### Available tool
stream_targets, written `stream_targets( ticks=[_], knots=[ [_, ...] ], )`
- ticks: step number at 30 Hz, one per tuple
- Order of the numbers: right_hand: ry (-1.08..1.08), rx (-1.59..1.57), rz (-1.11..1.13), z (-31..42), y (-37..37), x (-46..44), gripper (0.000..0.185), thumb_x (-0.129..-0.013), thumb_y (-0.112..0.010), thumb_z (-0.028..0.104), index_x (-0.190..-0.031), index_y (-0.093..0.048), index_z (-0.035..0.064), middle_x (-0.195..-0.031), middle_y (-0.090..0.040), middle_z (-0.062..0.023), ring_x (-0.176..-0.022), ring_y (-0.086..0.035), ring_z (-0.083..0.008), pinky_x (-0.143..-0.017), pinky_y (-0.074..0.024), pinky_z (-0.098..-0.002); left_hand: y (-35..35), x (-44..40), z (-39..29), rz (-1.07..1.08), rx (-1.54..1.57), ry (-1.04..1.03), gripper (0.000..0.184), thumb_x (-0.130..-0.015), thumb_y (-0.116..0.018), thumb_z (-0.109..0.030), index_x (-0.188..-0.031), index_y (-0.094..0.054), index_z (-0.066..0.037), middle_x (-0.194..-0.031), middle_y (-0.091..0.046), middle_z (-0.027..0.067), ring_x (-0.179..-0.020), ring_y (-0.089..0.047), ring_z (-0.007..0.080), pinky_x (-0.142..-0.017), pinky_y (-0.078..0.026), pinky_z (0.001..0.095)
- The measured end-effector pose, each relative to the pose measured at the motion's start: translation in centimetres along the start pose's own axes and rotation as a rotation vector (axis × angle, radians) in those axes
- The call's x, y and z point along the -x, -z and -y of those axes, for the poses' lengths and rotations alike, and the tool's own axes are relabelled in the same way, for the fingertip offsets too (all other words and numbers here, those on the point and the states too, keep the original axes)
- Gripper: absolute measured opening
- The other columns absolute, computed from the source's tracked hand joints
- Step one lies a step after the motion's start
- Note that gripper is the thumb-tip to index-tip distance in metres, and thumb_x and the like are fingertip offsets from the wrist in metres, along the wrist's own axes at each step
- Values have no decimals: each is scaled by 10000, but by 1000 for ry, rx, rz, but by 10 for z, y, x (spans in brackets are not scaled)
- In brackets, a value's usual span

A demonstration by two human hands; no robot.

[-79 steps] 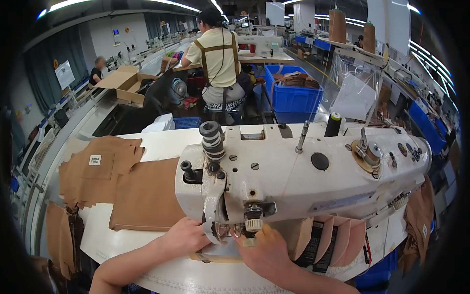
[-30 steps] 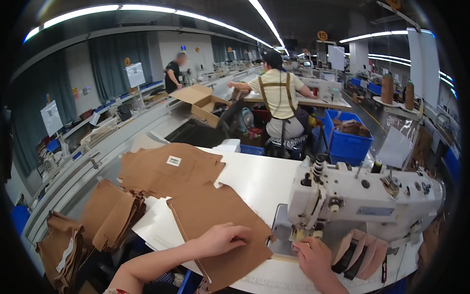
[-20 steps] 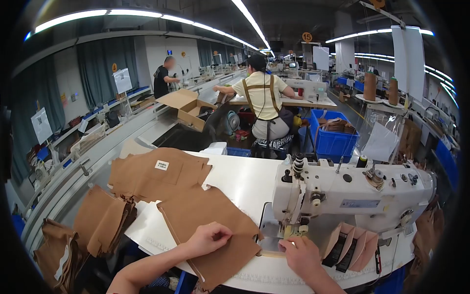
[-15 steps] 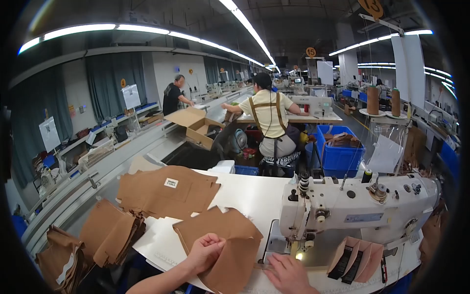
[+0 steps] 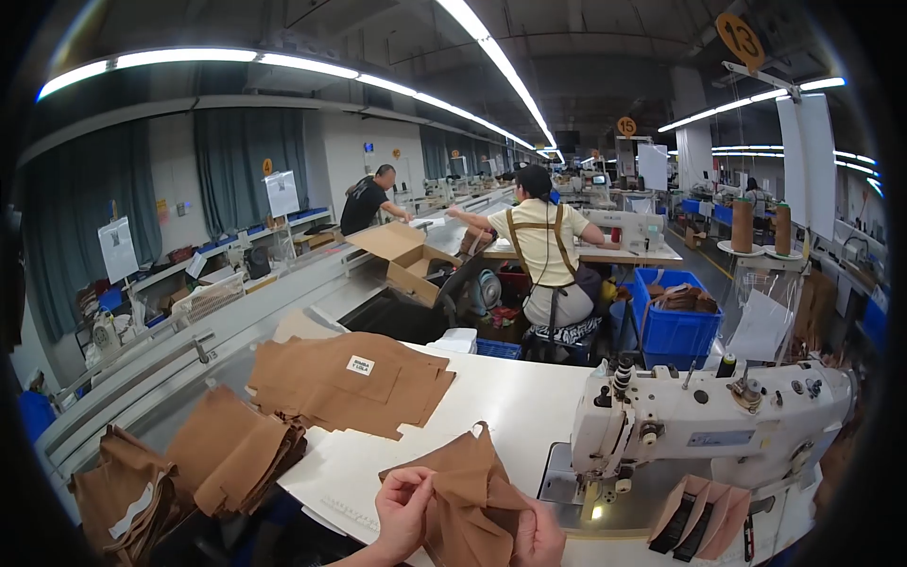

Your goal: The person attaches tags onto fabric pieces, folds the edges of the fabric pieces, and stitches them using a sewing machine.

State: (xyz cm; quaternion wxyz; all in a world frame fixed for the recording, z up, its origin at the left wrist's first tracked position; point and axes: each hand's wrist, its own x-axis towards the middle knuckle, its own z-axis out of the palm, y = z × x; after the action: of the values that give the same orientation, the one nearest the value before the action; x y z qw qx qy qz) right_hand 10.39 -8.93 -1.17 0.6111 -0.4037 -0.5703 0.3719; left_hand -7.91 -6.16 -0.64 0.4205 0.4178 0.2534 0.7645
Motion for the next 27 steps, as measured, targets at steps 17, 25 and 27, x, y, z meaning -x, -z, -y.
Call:
stream_targets(
  ticks=[17, 25, 27],
  knots=[
    [-274, -112, -98, -22, 25, 26, 206, -1016, -548, 165, -1142, -671, 59, -928, -685, -57, -862, -661, -183, -769, -538, -311, -37, 77, -16, 186, -329, 230, 233, -1068, -531, -224, -1113, -653, -31, -969, -632, -35, -917, -553, 43, -808, -460, 215],
    [138, 372, 78, 21, 26, 37, 305, -1040, -474, 178, -1247, -649, 40, -1076, -697, -121, -967, -662, -175, -834, -512, -271, -39, 73, -4, -12, -61, 332, 235, -1065, -533, -226, -1184, -627, -46, -1022, -640, -17, -933, -556, 49, -821, -460, 222],
    [-16, 203, 32, 18, 26, 37, 303, -1040, -481, 189, -1241, -650, 38, -1076, -698, -121, -971, -662, -172, -837, -517, -282, -55, 80, -26, -43, -131, 305, 218, -1056, -551, -198, -1194, -621, -45, -1059, -640, -9, -968, -566, 61, -851, -466, 232]
  ],
)
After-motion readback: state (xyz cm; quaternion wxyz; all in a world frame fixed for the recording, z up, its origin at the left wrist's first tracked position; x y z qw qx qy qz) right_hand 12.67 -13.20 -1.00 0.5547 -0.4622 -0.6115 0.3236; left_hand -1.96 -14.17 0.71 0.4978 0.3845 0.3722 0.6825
